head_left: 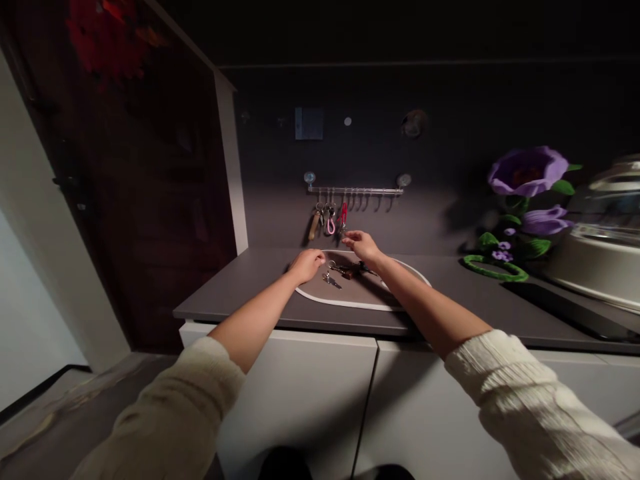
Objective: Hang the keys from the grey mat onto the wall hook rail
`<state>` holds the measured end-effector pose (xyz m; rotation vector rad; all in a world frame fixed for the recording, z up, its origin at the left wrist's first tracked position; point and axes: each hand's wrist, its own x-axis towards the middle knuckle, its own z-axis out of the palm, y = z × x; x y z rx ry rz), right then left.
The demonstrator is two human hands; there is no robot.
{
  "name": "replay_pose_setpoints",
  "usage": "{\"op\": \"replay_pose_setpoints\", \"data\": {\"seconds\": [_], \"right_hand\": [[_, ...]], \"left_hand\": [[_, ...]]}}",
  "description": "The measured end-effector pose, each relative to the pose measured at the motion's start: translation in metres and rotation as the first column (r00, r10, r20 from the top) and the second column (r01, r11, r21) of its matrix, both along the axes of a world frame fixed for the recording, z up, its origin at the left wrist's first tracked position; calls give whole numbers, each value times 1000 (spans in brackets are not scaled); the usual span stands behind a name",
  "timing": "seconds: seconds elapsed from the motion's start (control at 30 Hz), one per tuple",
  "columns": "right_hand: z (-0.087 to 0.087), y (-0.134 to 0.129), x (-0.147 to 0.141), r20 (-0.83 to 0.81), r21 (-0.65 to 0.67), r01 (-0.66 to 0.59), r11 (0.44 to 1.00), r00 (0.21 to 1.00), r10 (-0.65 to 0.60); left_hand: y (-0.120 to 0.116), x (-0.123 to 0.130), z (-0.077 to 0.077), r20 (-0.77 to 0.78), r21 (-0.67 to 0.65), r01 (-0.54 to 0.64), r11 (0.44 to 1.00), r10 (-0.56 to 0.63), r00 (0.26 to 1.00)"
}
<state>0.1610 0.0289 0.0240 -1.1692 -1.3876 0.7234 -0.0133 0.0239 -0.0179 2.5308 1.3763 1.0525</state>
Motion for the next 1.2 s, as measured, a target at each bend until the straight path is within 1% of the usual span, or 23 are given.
{"op": "replay_pose_setpoints", "data": {"seconds": [0.1, 0.17, 0.2, 0.3, 0.37, 0.43, 0.5, 0.6, 0.8, 1.03, 1.2], "right_hand": [[-11, -7, 3, 116, 12, -27, 1000, 993, 25], [-15, -11, 5, 271, 36, -21, 999, 963, 11], [-17, -13, 6, 365, 53, -14, 998, 931, -6], [-19, -16, 7, 606, 94, -13, 996, 794, -47], [-20, -17, 6, 696, 109, -33, 993, 716, -53], [-21, -16, 5, 747, 115, -55, 992, 663, -50], [-21, -15, 5, 770, 113, -68, 991, 637, -44], [-23, -13, 4, 766, 107, -81, 991, 642, -31], [-24, -11, 4, 776, 114, -101, 988, 630, -25], [-23, -14, 3, 814, 113, -102, 988, 580, -33], [-22, -16, 2, 788, 101, -142, 985, 616, 8]], "left_hand": [[1, 1, 0, -12, 6, -18, 1000, 18, 1000], [3, 2, -1, -18, 0, -29, 1000, 29, 999], [3, 2, -1, -20, -8, -31, 1000, 30, 999], [4, 4, -1, -33, -34, -36, 999, 34, 999], [4, 6, -1, -57, -30, -39, 999, 37, 998], [3, 7, 0, -88, -11, -36, 999, 35, 996], [3, 9, 0, -118, 1, -29, 1000, 29, 993], [6, 11, -1, -138, -3, -9, 1000, 8, 990], [11, 10, -3, -111, -7, 28, 1000, -29, 993], [5, 11, -2, -75, 11, 20, 1000, -19, 997], [5, 12, -1, -28, 32, 18, 999, -17, 999]]}}
